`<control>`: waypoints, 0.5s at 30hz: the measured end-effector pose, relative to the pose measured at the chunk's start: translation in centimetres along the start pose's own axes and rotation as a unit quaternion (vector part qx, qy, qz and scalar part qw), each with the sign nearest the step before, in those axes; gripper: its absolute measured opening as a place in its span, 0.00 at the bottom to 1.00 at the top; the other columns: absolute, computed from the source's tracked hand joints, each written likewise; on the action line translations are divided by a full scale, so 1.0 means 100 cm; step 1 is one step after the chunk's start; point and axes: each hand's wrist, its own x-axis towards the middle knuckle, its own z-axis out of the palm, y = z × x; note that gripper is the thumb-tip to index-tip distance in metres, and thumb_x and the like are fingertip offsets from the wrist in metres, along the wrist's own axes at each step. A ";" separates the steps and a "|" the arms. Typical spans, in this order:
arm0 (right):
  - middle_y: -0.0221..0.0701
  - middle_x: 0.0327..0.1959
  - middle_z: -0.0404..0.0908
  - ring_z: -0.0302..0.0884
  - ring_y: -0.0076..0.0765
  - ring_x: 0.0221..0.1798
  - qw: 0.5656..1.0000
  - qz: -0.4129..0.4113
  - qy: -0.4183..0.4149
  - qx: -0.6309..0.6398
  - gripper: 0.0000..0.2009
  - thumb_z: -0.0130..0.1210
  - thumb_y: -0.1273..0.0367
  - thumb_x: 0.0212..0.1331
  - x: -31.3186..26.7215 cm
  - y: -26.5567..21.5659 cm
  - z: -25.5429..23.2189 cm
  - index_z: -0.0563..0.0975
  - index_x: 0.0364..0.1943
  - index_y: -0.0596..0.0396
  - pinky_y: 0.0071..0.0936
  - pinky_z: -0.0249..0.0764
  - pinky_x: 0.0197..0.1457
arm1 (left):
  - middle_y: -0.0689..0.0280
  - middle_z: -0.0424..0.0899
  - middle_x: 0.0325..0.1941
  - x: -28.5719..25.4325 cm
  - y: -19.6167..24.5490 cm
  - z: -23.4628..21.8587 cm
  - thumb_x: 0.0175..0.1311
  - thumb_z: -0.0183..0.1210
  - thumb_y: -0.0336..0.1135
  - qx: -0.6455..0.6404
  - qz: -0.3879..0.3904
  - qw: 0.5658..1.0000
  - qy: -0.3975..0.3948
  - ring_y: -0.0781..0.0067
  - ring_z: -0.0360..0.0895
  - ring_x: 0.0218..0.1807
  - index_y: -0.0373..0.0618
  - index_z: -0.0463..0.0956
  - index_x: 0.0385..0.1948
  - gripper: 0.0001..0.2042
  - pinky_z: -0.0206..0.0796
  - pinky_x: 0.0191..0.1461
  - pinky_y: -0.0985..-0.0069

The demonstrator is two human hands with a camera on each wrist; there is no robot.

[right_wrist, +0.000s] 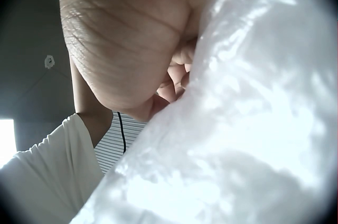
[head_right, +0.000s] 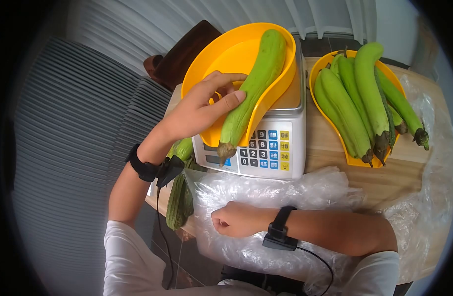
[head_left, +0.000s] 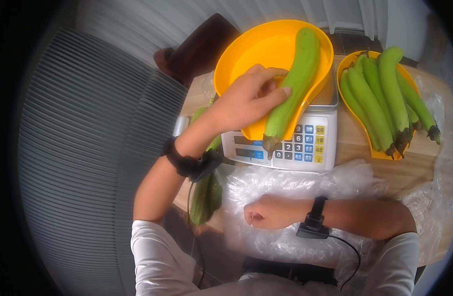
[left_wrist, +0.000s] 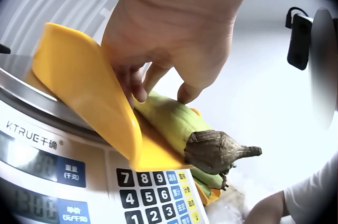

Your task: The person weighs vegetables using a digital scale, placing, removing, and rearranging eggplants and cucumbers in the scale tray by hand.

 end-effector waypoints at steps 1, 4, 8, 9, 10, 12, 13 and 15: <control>0.38 0.28 0.86 0.84 0.49 0.33 1.000 0.001 -0.001 -0.001 0.05 0.58 0.67 0.61 0.000 0.000 0.000 0.80 0.34 0.54 0.41 0.77 0.39 | 0.65 0.76 0.41 0.000 0.008 -0.003 0.70 0.62 0.44 -0.036 -0.034 0.998 -0.025 0.74 0.73 0.43 0.36 0.70 0.66 0.28 0.69 0.50 0.75; 0.37 0.28 0.86 0.84 0.49 0.33 1.000 0.000 -0.005 0.010 0.05 0.58 0.67 0.62 0.001 0.000 0.000 0.80 0.34 0.54 0.41 0.77 0.39 | 0.55 0.79 0.46 -0.004 0.012 0.003 0.65 0.65 0.45 -0.033 -0.019 0.999 -0.022 0.62 0.76 0.48 0.31 0.71 0.63 0.31 0.70 0.53 0.68; 0.37 0.27 0.85 0.84 0.48 0.31 1.000 -0.002 -0.002 0.000 0.05 0.59 0.67 0.62 0.000 0.001 0.001 0.80 0.33 0.53 0.40 0.77 0.38 | 0.46 0.79 0.47 -0.003 0.012 0.009 0.58 0.67 0.44 -0.014 0.010 1.000 0.006 0.50 0.77 0.49 0.27 0.71 0.60 0.33 0.70 0.56 0.60; 0.36 0.27 0.85 0.84 0.48 0.31 1.000 -0.011 0.003 -0.002 0.05 0.59 0.67 0.62 0.000 0.002 0.001 0.80 0.33 0.53 0.40 0.77 0.37 | 0.46 0.79 0.47 -0.002 0.015 0.007 0.57 0.67 0.43 -0.012 -0.015 1.000 -0.002 0.50 0.77 0.49 0.28 0.71 0.60 0.33 0.70 0.56 0.61; 0.36 0.27 0.85 0.84 0.48 0.31 1.000 -0.016 0.004 -0.009 0.05 0.59 0.67 0.62 0.001 0.002 -0.001 0.80 0.33 0.53 0.40 0.77 0.37 | 0.46 0.79 0.47 0.000 0.016 0.006 0.57 0.67 0.43 -0.005 -0.011 1.000 0.001 0.50 0.77 0.49 0.28 0.71 0.60 0.33 0.70 0.56 0.61; 0.35 0.24 0.83 0.82 0.44 0.28 1.000 -0.003 -0.009 -0.004 0.05 0.58 0.70 0.59 0.000 0.001 0.000 0.80 0.38 0.51 0.38 0.75 0.35 | 0.55 0.78 0.49 -0.003 0.017 0.005 0.59 0.67 0.39 -0.022 0.008 1.000 -0.014 0.64 0.77 0.50 0.33 0.68 0.67 0.34 0.70 0.56 0.71; 0.35 0.24 0.83 0.82 0.44 0.28 1.000 -0.006 -0.010 -0.006 0.05 0.58 0.70 0.59 0.001 0.002 0.000 0.80 0.38 0.51 0.38 0.75 0.35 | 0.55 0.78 0.49 -0.004 0.016 0.004 0.59 0.67 0.39 -0.019 0.009 1.000 -0.013 0.64 0.77 0.50 0.33 0.68 0.67 0.34 0.70 0.56 0.71; 0.35 0.24 0.83 0.81 0.44 0.27 1.000 -0.005 -0.008 0.008 0.04 0.57 0.70 0.60 0.001 0.002 0.001 0.80 0.38 0.51 0.38 0.74 0.35 | 0.55 0.78 0.48 -0.005 0.016 0.005 0.60 0.67 0.39 -0.021 0.005 1.000 -0.019 0.65 0.77 0.50 0.32 0.68 0.66 0.34 0.70 0.56 0.72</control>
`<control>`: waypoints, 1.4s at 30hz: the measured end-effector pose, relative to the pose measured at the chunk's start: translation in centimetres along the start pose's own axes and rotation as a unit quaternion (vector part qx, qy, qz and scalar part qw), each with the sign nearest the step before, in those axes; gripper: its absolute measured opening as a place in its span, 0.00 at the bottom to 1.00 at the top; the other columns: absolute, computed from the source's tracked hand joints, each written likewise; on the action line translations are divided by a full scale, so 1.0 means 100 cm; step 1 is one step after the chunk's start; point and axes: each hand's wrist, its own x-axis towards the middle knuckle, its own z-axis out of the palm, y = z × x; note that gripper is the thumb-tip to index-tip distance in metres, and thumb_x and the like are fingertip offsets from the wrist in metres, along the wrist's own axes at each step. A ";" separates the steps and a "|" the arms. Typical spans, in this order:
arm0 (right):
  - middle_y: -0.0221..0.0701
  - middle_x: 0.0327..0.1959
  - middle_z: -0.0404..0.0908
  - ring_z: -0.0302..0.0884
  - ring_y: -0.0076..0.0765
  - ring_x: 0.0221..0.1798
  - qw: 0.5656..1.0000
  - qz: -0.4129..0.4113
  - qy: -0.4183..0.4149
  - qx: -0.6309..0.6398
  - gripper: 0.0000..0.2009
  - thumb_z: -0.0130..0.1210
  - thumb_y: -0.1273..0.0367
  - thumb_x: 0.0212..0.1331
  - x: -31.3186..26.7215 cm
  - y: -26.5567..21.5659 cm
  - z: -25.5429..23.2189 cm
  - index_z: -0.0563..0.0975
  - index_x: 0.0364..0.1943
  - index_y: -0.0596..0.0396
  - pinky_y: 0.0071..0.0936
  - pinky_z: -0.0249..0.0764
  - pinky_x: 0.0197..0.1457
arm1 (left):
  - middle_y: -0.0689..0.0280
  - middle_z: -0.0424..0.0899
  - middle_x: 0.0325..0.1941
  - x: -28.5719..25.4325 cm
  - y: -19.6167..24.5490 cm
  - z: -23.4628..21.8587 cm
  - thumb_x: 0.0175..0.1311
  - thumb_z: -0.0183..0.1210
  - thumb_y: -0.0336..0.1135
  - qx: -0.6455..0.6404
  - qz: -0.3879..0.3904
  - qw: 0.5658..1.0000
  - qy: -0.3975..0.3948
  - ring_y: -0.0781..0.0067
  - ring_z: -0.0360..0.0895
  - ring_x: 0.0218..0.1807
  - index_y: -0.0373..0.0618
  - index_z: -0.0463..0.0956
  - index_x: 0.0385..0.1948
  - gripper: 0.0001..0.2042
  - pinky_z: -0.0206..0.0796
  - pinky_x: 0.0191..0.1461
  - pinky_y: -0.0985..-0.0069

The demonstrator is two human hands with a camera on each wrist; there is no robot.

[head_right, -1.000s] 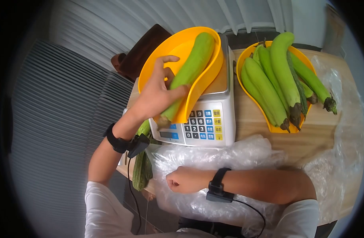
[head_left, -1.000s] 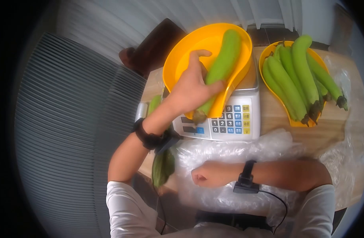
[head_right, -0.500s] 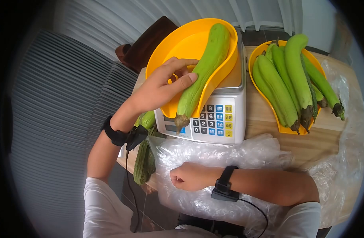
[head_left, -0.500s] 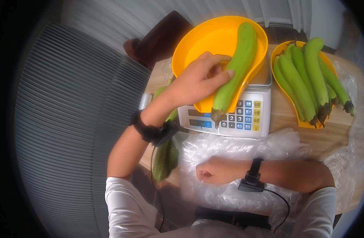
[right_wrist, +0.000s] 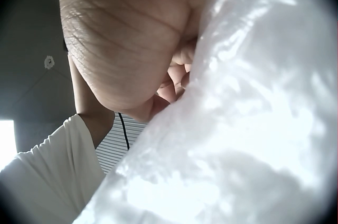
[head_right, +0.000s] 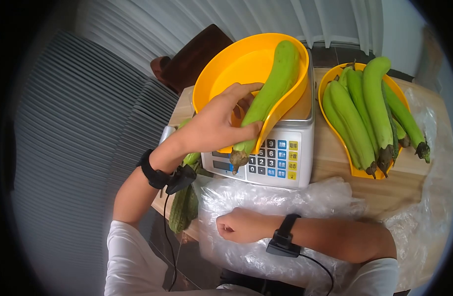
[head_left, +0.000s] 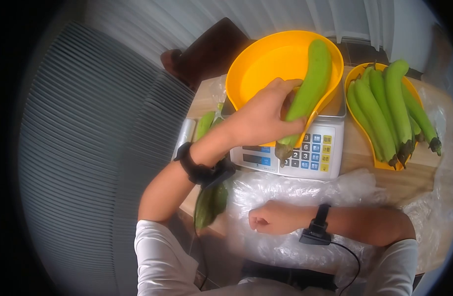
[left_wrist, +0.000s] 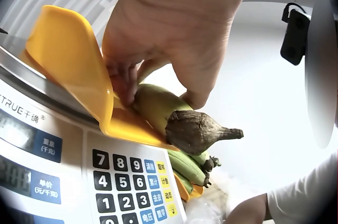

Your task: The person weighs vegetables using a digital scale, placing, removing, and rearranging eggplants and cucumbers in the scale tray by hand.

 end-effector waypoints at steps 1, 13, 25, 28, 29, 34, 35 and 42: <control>0.35 0.24 0.83 0.81 0.44 0.27 1.000 0.002 -0.001 0.000 0.04 0.57 0.70 0.60 -0.001 0.000 0.000 0.80 0.38 0.51 0.38 0.74 0.35 | 0.55 0.78 0.48 -0.001 0.001 -0.001 0.60 0.67 0.39 -0.002 -0.001 1.000 0.001 0.65 0.77 0.50 0.32 0.68 0.66 0.34 0.70 0.56 0.72; 0.35 0.24 0.82 0.81 0.43 0.27 1.000 -0.014 0.018 -0.006 0.04 0.56 0.70 0.60 -0.001 -0.002 0.000 0.80 0.38 0.52 0.38 0.74 0.35 | 0.64 0.80 0.46 -0.058 -0.047 -0.059 0.77 0.53 0.38 0.057 0.002 0.958 0.280 0.75 0.77 0.47 0.38 0.78 0.51 0.14 0.68 0.53 0.77; 0.40 0.30 0.84 0.85 0.50 0.36 0.979 -0.047 0.056 -0.193 0.11 0.54 0.70 0.60 -0.006 -0.080 -0.032 0.78 0.45 0.57 0.48 0.78 0.37 | 0.51 0.76 0.47 -0.174 -0.200 0.005 0.73 0.56 0.43 0.122 -0.256 0.948 0.145 0.60 0.79 0.43 0.39 0.70 0.63 0.22 0.73 0.51 0.67; 0.40 0.33 0.84 0.85 0.47 0.34 0.923 -0.105 0.132 -0.344 0.07 0.55 0.72 0.58 -0.022 -0.132 -0.074 0.77 0.39 0.57 0.44 0.79 0.34 | 0.49 0.78 0.49 -0.178 -0.218 0.005 0.74 0.56 0.43 0.108 -0.265 0.950 0.123 0.59 0.80 0.48 0.37 0.69 0.63 0.23 0.73 0.53 0.66; 0.39 0.35 0.85 0.84 0.45 0.34 0.905 -0.121 0.188 -0.362 0.06 0.56 0.72 0.58 -0.029 -0.144 -0.088 0.76 0.37 0.57 0.42 0.79 0.35 | 0.49 0.78 0.49 -0.176 -0.216 0.002 0.74 0.56 0.43 0.109 -0.265 0.950 0.125 0.59 0.80 0.48 0.37 0.69 0.63 0.23 0.73 0.53 0.66; 0.39 0.40 0.86 0.83 0.46 0.36 0.782 -0.058 0.502 -0.364 0.06 0.57 0.71 0.61 -0.055 -0.148 -0.167 0.77 0.38 0.57 0.38 0.80 0.44 | 0.40 0.78 0.60 -0.169 -0.219 -0.005 0.76 0.55 0.49 0.041 -0.319 0.945 0.057 0.54 0.79 0.62 0.31 0.64 0.68 0.31 0.71 0.64 0.66; 0.42 0.42 0.85 0.83 0.48 0.40 0.748 -0.043 0.550 -0.370 0.08 0.56 0.70 0.62 -0.060 -0.142 -0.185 0.78 0.43 0.58 0.39 0.79 0.48 | 0.40 0.78 0.60 -0.169 -0.219 -0.005 0.76 0.55 0.49 0.040 -0.316 0.946 0.055 0.54 0.79 0.62 0.31 0.64 0.68 0.31 0.71 0.64 0.66; 0.49 0.60 0.77 0.69 0.58 0.68 0.464 0.283 0.558 -0.627 0.22 0.55 0.61 0.65 -0.099 -0.047 -0.254 0.76 0.59 0.59 0.50 0.66 0.69 | 0.38 0.71 0.69 -0.164 -0.208 -0.003 0.77 0.52 0.55 0.029 -0.377 0.925 0.030 0.51 0.71 0.71 0.26 0.58 0.71 0.38 0.61 0.73 0.68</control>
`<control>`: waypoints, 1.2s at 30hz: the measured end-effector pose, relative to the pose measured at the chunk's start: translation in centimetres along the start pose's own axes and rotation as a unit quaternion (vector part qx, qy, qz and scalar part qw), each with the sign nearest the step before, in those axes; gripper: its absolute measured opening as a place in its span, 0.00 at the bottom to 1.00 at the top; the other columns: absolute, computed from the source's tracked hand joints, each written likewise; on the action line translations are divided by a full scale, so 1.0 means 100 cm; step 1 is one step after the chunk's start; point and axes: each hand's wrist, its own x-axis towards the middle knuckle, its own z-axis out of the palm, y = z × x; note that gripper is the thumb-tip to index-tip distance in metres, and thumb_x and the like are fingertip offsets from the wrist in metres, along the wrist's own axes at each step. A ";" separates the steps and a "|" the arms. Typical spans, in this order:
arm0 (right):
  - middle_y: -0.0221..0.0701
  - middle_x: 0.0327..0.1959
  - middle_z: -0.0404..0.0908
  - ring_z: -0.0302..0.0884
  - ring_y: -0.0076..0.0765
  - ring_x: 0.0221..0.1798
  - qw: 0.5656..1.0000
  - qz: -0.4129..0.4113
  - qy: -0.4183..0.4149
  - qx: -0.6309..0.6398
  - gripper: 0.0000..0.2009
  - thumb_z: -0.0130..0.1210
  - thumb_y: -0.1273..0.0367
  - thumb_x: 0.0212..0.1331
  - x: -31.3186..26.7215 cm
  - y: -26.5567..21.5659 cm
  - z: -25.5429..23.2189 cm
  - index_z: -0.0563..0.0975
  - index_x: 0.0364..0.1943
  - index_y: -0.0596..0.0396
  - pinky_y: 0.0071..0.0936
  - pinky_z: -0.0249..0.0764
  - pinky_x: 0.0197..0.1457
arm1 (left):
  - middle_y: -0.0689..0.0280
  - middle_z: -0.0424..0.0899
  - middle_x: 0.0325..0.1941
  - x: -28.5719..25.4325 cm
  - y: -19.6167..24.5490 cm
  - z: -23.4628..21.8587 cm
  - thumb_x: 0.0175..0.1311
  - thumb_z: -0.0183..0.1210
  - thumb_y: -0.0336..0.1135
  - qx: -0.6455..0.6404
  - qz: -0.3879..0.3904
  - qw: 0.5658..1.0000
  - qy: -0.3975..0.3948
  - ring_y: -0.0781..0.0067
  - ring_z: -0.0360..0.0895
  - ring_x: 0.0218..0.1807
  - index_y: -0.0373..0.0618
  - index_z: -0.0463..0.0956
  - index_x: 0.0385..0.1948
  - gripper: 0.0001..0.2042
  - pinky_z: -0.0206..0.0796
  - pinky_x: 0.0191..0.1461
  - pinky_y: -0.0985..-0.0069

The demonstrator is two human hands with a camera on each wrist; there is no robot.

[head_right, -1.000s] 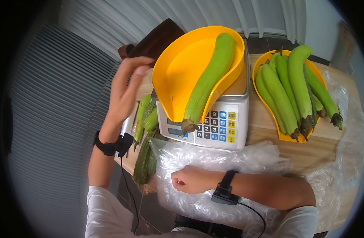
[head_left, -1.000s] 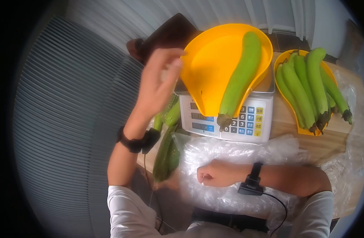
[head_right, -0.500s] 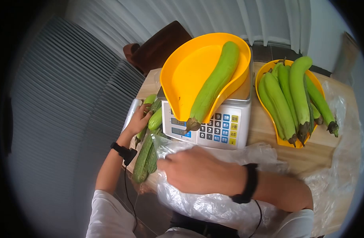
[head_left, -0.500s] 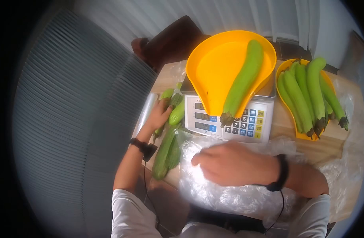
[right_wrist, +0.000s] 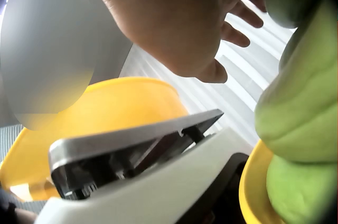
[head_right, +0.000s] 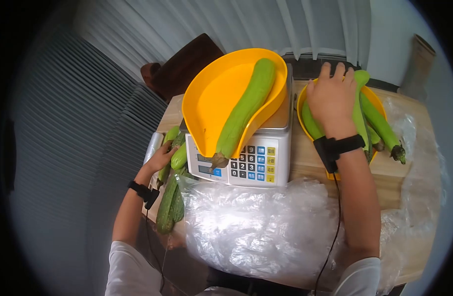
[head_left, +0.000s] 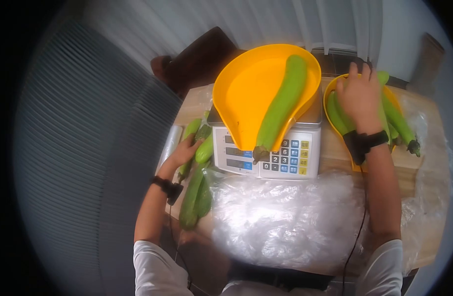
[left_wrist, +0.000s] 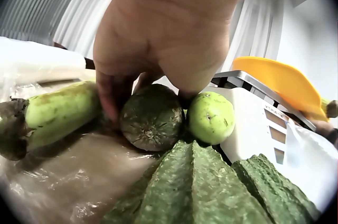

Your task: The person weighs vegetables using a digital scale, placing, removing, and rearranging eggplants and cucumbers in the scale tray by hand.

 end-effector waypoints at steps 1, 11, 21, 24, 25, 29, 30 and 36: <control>0.47 0.63 0.76 0.64 0.57 0.72 0.998 0.006 -0.015 -0.067 0.23 0.54 0.59 0.66 -0.006 -0.007 -0.002 0.76 0.61 0.58 0.59 0.60 0.72 | 0.37 0.72 0.68 0.002 -0.004 0.002 0.76 0.52 0.57 -0.016 0.014 1.000 0.008 0.48 0.72 0.70 0.26 0.59 0.71 0.39 0.62 0.73 0.66; 0.39 0.71 0.72 0.56 0.47 0.79 0.938 -0.045 -0.215 -0.268 0.24 0.48 0.56 0.69 -0.024 -0.032 -0.001 0.74 0.66 0.48 0.77 0.42 0.75 | 0.35 0.78 0.58 -0.011 0.001 0.007 0.79 0.49 0.52 0.022 0.053 0.996 0.072 0.47 0.77 0.64 0.28 0.62 0.67 0.32 0.66 0.68 0.65; 0.38 0.67 0.75 0.60 0.44 0.76 0.944 -0.054 -0.188 -0.267 0.21 0.48 0.57 0.69 -0.026 -0.029 0.005 0.77 0.61 0.48 0.77 0.43 0.75 | 0.41 0.78 0.61 -0.022 0.025 -0.028 0.79 0.49 0.48 -0.097 0.090 0.965 0.227 0.49 0.78 0.63 0.36 0.64 0.67 0.26 0.67 0.66 0.64; 0.37 0.66 0.76 0.61 0.44 0.76 0.946 -0.057 -0.179 -0.265 0.21 0.49 0.56 0.68 -0.027 -0.031 0.004 0.77 0.60 0.48 0.76 0.44 0.76 | 0.45 0.80 0.60 -0.032 0.077 -0.050 0.78 0.52 0.48 -0.116 0.112 0.951 0.264 0.58 0.80 0.60 0.36 0.65 0.66 0.26 0.71 0.61 0.67; 0.37 0.66 0.76 0.61 0.44 0.75 0.946 -0.058 -0.179 -0.263 0.21 0.50 0.56 0.67 -0.027 -0.031 0.003 0.77 0.59 0.48 0.75 0.44 0.76 | 0.46 0.81 0.59 -0.033 0.093 -0.056 0.76 0.54 0.48 -0.117 0.153 0.943 0.273 0.59 0.81 0.59 0.36 0.66 0.65 0.26 0.72 0.60 0.67; 0.36 0.64 0.77 0.62 0.42 0.75 0.952 -0.062 -0.161 -0.252 0.21 0.53 0.55 0.65 -0.028 -0.030 0.004 0.78 0.58 0.49 0.74 0.45 0.76 | 0.53 0.83 0.53 -0.043 0.170 -0.081 0.72 0.61 0.47 -0.064 0.249 0.934 0.250 0.67 0.82 0.56 0.37 0.70 0.63 0.26 0.72 0.60 0.71; 0.36 0.64 0.77 0.62 0.42 0.75 0.953 -0.064 -0.159 -0.251 0.21 0.53 0.55 0.65 -0.028 -0.030 0.003 0.78 0.58 0.49 0.74 0.45 0.76 | 0.52 0.83 0.54 -0.041 0.187 -0.084 0.71 0.61 0.48 -0.032 0.272 0.931 0.240 0.65 0.83 0.56 0.37 0.70 0.62 0.27 0.73 0.60 0.70; 0.36 0.65 0.76 0.61 0.42 0.75 0.952 -0.063 -0.170 -0.246 0.22 0.54 0.54 0.65 -0.028 -0.030 -0.002 0.78 0.59 0.48 0.74 0.45 0.76 | 0.50 0.81 0.56 0.015 0.247 -0.073 0.70 0.59 0.53 0.179 0.371 0.885 0.215 0.50 0.82 0.56 0.43 0.69 0.63 0.28 0.74 0.57 0.61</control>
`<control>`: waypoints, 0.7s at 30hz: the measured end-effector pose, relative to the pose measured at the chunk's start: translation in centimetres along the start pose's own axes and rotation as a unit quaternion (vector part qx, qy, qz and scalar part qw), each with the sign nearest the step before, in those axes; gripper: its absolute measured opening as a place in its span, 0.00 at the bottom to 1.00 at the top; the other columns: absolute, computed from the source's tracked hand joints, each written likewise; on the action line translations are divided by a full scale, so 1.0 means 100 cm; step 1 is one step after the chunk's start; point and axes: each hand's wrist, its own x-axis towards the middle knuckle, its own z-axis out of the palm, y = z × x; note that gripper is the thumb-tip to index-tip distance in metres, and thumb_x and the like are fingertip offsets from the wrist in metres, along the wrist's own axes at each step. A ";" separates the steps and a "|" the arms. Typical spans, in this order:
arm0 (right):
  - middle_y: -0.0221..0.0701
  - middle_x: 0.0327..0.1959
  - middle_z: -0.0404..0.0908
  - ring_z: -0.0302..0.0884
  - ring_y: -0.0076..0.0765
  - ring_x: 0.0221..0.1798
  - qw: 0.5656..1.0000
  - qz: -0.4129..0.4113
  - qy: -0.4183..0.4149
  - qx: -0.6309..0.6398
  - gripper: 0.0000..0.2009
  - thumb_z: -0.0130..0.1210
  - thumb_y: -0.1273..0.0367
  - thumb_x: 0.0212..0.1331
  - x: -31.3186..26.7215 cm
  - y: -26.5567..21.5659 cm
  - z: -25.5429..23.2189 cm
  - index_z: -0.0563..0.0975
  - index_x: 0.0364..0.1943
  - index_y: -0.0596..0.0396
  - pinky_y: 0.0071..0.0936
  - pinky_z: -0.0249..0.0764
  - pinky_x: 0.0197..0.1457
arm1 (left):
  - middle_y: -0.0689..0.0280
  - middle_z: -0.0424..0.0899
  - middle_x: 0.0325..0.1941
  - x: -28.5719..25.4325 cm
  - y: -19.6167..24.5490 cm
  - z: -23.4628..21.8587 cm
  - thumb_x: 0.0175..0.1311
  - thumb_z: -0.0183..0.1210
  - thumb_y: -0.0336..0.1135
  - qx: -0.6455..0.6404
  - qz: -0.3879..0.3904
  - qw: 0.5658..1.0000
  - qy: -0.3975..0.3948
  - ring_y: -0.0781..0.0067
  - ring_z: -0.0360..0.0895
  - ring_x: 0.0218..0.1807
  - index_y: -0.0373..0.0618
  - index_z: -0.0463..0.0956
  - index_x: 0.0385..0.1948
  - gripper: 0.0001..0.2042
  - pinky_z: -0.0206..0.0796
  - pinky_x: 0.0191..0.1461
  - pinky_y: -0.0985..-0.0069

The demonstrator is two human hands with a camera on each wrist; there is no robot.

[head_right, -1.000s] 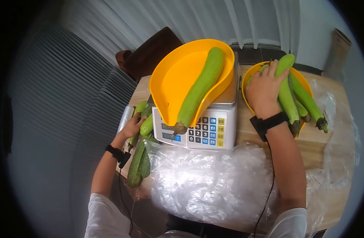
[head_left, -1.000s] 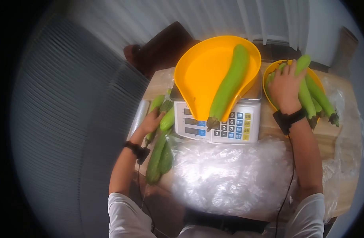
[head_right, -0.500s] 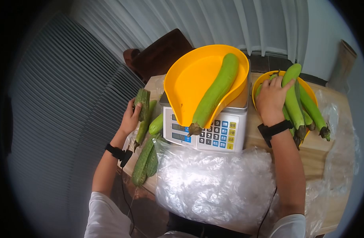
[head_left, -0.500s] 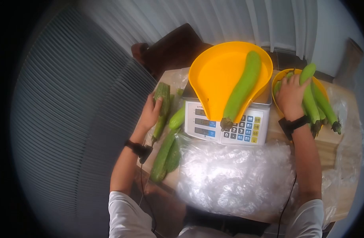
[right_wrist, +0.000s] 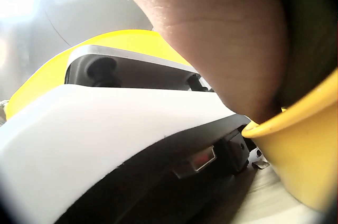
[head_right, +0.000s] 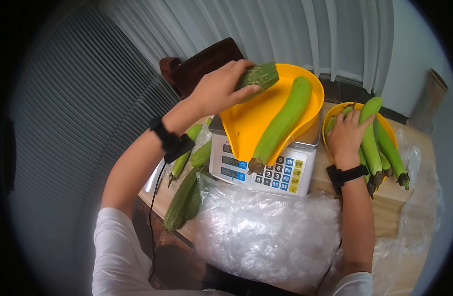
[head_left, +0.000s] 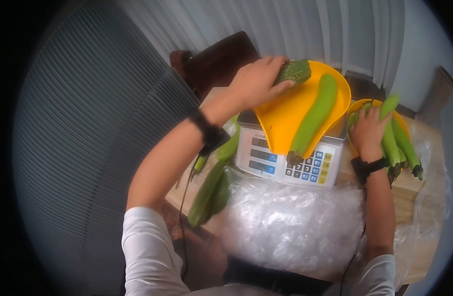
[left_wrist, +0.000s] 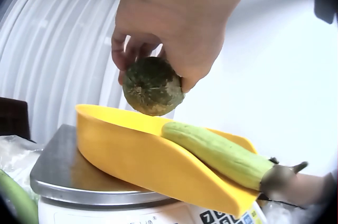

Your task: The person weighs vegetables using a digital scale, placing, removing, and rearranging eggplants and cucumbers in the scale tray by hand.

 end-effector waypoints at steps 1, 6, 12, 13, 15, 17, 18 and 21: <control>0.36 0.65 0.76 0.61 0.42 0.75 1.000 0.000 0.005 -0.001 0.23 0.54 0.54 0.65 -0.001 0.000 0.003 0.77 0.59 0.48 0.74 0.45 0.76 | 0.50 0.81 0.56 0.011 -0.002 0.008 0.70 0.59 0.53 -0.002 0.000 1.000 0.002 0.50 0.82 0.56 0.43 0.69 0.63 0.28 0.74 0.57 0.61; 0.37 0.66 0.76 0.61 0.42 0.75 1.000 0.005 -0.008 0.003 0.23 0.53 0.54 0.65 0.000 -0.001 0.001 0.77 0.60 0.48 0.74 0.44 0.76 | 0.54 0.80 0.59 0.050 -0.010 0.038 0.71 0.58 0.49 0.016 -0.006 0.994 -0.107 0.49 0.80 0.58 0.47 0.66 0.64 0.25 0.73 0.58 0.58; 0.37 0.64 0.77 0.61 0.43 0.75 1.000 0.004 0.013 -0.006 0.20 0.52 0.55 0.66 -0.002 -0.002 0.004 0.78 0.57 0.48 0.74 0.45 0.76 | 0.54 0.79 0.60 0.064 -0.012 0.055 0.71 0.59 0.46 0.034 -0.018 0.992 -0.117 0.51 0.79 0.60 0.47 0.68 0.64 0.24 0.72 0.61 0.58; 0.37 0.62 0.78 0.62 0.43 0.74 1.000 0.005 0.023 0.000 0.19 0.52 0.56 0.66 -0.002 -0.002 0.006 0.78 0.55 0.49 0.74 0.45 0.76 | 0.54 0.79 0.60 0.066 -0.013 0.059 0.71 0.59 0.46 0.035 -0.017 0.992 -0.119 0.51 0.79 0.60 0.47 0.68 0.64 0.24 0.72 0.61 0.58; 0.38 0.61 0.78 0.63 0.43 0.74 0.999 0.006 0.031 0.006 0.18 0.52 0.57 0.66 0.000 -0.003 0.011 0.79 0.53 0.49 0.74 0.45 0.76 | 0.54 0.78 0.60 0.069 -0.017 0.068 0.70 0.59 0.45 0.088 -0.034 0.993 -0.077 0.51 0.78 0.60 0.47 0.70 0.63 0.23 0.72 0.62 0.58; 0.38 0.59 0.79 0.64 0.44 0.72 0.997 0.006 0.076 0.007 0.16 0.52 0.58 0.65 -0.001 -0.003 0.017 0.79 0.51 0.49 0.75 0.46 0.75 | 0.54 0.77 0.59 0.067 -0.018 0.062 0.69 0.59 0.44 0.096 -0.025 0.994 -0.053 0.50 0.78 0.60 0.47 0.71 0.62 0.23 0.72 0.62 0.58; 0.38 0.59 0.79 0.64 0.44 0.72 0.997 0.004 0.073 0.007 0.16 0.52 0.58 0.65 -0.001 -0.003 0.017 0.79 0.51 0.49 0.75 0.46 0.75 | 0.54 0.77 0.58 0.065 -0.019 0.058 0.69 0.60 0.44 0.104 -0.015 0.994 -0.027 0.50 0.78 0.59 0.47 0.72 0.61 0.22 0.72 0.62 0.58; 0.38 0.59 0.79 0.65 0.44 0.72 0.998 -0.002 0.059 0.002 0.16 0.52 0.58 0.65 -0.002 -0.001 0.011 0.80 0.51 0.49 0.75 0.47 0.75 | 0.52 0.76 0.56 0.043 -0.019 0.044 0.68 0.59 0.43 0.057 -0.023 0.998 -0.021 0.46 0.79 0.56 0.46 0.72 0.61 0.22 0.73 0.60 0.58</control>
